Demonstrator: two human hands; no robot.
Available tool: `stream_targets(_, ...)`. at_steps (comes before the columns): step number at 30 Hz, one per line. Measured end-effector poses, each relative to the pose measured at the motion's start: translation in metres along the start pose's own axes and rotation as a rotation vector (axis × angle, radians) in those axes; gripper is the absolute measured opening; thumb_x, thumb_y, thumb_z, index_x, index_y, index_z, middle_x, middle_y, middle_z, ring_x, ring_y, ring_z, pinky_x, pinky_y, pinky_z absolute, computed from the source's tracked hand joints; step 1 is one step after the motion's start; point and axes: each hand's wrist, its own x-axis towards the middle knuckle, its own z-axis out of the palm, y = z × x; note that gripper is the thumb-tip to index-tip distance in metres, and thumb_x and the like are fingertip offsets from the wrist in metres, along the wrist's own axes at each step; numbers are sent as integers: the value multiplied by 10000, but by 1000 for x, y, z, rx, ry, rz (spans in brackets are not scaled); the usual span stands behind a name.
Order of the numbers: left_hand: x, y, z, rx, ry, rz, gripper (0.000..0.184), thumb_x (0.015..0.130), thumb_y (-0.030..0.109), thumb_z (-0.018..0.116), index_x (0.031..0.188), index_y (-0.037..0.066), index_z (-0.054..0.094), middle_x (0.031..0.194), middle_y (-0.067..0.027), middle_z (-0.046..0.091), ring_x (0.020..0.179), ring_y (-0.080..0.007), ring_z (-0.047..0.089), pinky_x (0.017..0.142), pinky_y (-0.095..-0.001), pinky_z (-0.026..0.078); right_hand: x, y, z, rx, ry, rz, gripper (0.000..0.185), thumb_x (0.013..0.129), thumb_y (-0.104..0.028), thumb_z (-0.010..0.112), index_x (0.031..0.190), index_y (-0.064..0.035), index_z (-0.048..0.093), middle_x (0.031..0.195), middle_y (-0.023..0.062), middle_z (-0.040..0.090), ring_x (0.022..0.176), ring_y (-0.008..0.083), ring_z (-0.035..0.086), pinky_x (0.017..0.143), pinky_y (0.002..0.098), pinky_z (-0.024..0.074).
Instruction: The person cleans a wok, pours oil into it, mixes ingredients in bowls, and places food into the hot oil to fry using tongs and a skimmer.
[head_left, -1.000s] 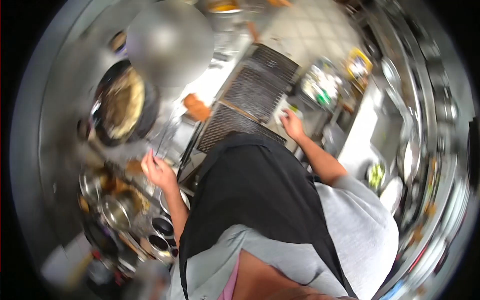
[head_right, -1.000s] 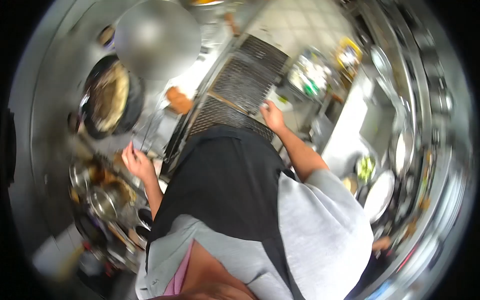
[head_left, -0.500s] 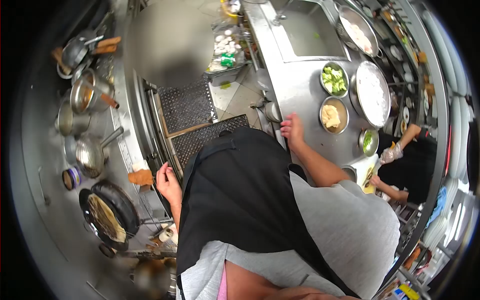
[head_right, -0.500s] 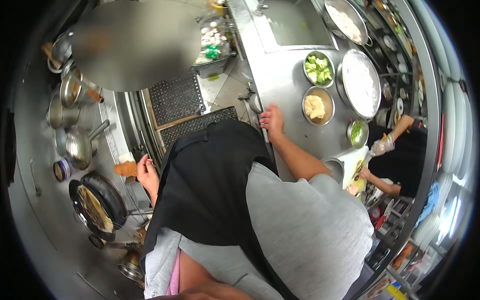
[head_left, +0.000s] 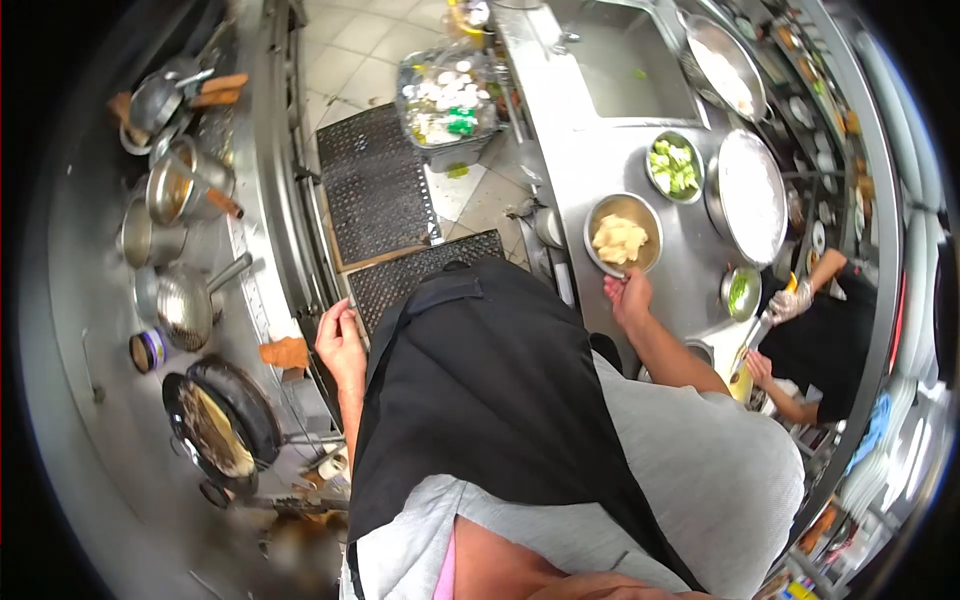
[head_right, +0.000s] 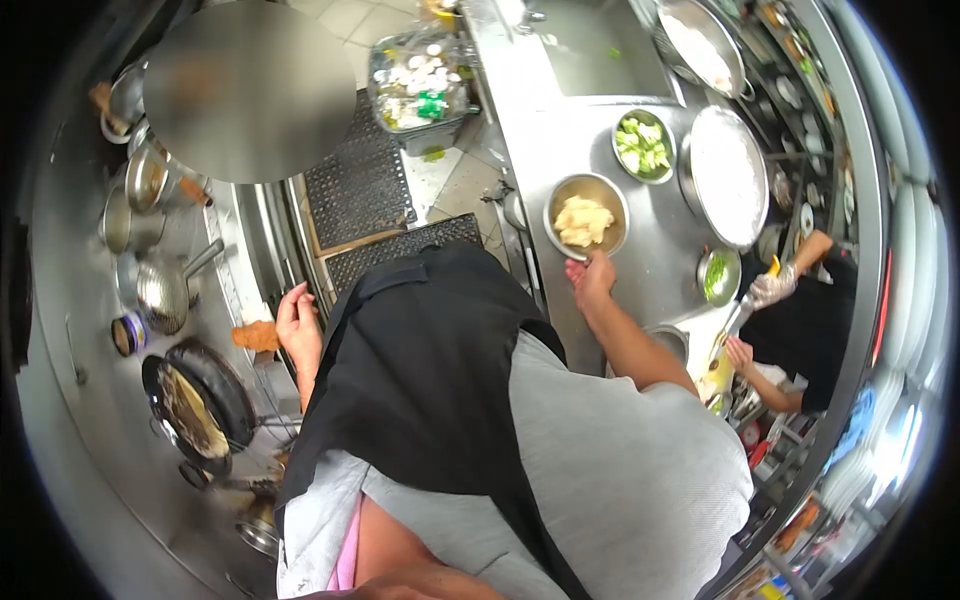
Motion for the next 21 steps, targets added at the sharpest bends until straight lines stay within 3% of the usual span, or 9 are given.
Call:
stream_targets(4, -10, 19, 0, 40, 6, 14, 217, 947, -33, 552, 1099, -1, 703, 932, -66, 666, 842, -117, 628, 766, -249, 503, -40, -8, 98, -105, -187, -135, 193, 879, -149, 499, 989, 8, 510, 811, 162, 642, 620, 251, 663, 517, 328, 553)
stream_targets(6, -13, 22, 1, -4, 38, 13, 210, 943, -32, 563, 1096, -3, 704, 923, -69, 667, 840, -124, 633, 763, -248, 503, -43, -6, 149, -278, -357, -128, 253, 883, -109, 485, 1060, 68, 524, 850, 181, 664, 627, 256, 674, 531, 334, 566)
stream_targets(7, -15, 18, 1, -84, 42, -72, 211, 937, -35, 566, 1092, -3, 706, 914, -69, 666, 833, -127, 636, 754, -247, 506, -40, -5, 168, -354, -444, -155, 274, 890, -119, 487, 1092, 59, 536, 871, 177, 670, 630, 251, 674, 545, 335, 563)
stream_targets(8, -16, 16, -3, -61, 38, -13, 211, 932, -33, 569, 1088, -2, 708, 918, -74, 670, 825, -126, 639, 743, -245, 507, -39, -3, 188, -429, -538, -185, 295, 897, -129, 488, 1124, 50, 547, 893, 174, 676, 633, 245, 674, 559, 335, 560)
stream_targets(12, -22, 41, -24, -25, 145, 50, 194, 936, -8, 577, 1076, 6, 711, 931, -90, 678, 813, -124, 641, 739, -256, 526, -74, 14, 274, -491, -775, -201, 251, 894, -103, 478, 1068, 63, 553, 870, 180, 677, 621, 254, 678, 556, 333, 562)
stream_targets(14, -30, 36, -37, -19, 197, 1, 190, 957, 48, 591, 1109, 20, 702, 924, -68, 679, 794, -124, 640, 737, -260, 535, -108, 32, 308, -564, -900, -184, 236, 898, -96, 470, 1051, 62, 555, 848, 183, 678, 623, 254, 681, 545, 326, 562)
stream_targets(18, -42, 12, -72, -384, 202, -230, 287, 998, 135, 585, 1265, 32, 589, 910, -30, 658, 788, -86, 627, 682, -250, 516, -178, 93, 369, -853, -1277, -165, 265, 926, -127, 500, 1095, 44, 614, 816, 129, 696, 572, 188, 668, 505, 287, 550)
stream_targets(19, -47, 24, -93, -378, 175, -282, 309, 1005, 189, 591, 1264, 26, 543, 905, -22, 643, 746, -80, 622, 631, -243, 515, -201, 110, 379, -904, -1358, -139, 269, 924, -119, 497, 1096, 48, 618, 816, 130, 696, 561, 187, 664, 499, 286, 549)
stream_targets(21, -59, 20, -119, -417, 333, -374, 290, 1006, 211, 591, 1223, 25, 544, 891, -34, 650, 676, -83, 611, 574, -235, 504, -260, 140, 391, -1025, -1481, -146, 259, 917, -101, 488, 1076, 47, 629, 818, 134, 697, 536, 182, 655, 484, 288, 547)
